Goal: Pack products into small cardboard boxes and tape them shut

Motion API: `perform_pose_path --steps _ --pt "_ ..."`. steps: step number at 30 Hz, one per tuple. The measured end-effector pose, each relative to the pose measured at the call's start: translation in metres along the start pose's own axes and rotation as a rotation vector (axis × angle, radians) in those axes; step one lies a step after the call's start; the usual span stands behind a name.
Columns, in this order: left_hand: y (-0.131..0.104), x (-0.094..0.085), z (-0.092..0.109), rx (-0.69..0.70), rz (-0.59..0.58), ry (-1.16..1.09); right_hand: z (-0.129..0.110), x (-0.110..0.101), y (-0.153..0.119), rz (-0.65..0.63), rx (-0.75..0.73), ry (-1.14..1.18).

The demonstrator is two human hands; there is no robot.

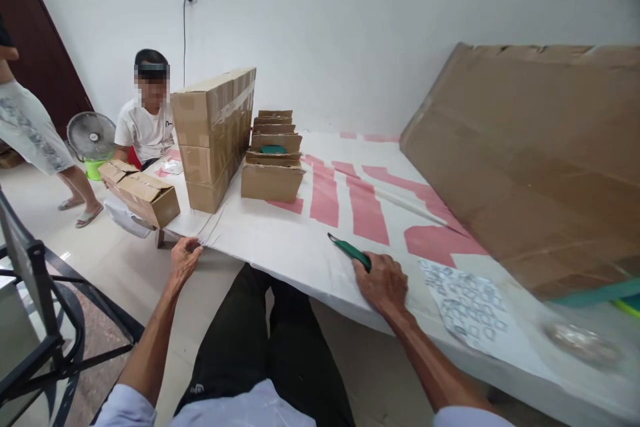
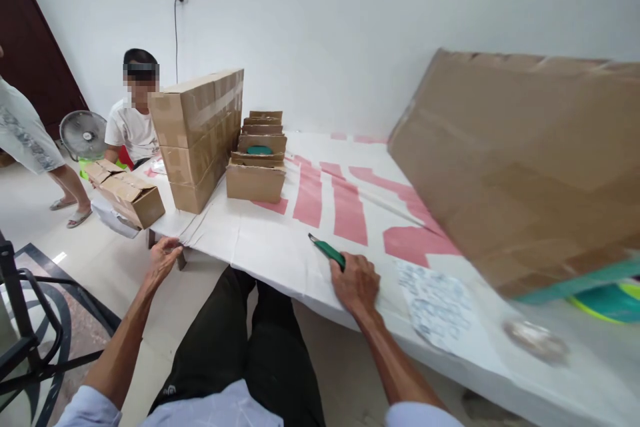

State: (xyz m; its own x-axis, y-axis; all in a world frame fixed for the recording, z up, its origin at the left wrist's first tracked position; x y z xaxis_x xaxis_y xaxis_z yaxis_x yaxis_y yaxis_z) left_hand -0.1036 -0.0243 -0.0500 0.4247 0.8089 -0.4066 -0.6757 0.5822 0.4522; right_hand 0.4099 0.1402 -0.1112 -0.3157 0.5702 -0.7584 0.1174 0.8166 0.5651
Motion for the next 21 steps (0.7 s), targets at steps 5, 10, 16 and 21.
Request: perform_pose_path --steps 5,10,16,21 --pt "0.015 -0.052 0.001 0.019 0.242 0.054 -0.001 0.0 0.0 -0.007 -0.009 0.014" --pt "0.054 -0.1 0.017 0.201 0.375 0.137 -0.001 0.002 0.0 -0.021 -0.015 0.004" --pt "0.046 -0.066 0.035 0.252 0.244 0.175 0.0 0.002 0.001 0.002 -0.018 0.001" --pt "0.004 -0.032 0.081 0.308 0.222 0.23 0.003 0.006 0.0 0.008 -0.026 -0.002"
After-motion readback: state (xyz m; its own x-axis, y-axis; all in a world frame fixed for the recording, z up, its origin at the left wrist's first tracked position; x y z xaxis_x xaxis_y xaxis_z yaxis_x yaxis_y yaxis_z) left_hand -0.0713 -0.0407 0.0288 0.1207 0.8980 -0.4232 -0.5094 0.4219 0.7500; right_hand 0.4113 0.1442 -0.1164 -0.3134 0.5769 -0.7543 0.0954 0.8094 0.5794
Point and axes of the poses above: each hand's wrist, its own y-axis towards the middle knuckle, its own x-axis out of the palm, z = x × y, the point moved 8 cm from there along y, towards the middle knuckle, and after that the axes turned 13 degrees about z, right-handed, at the moved point
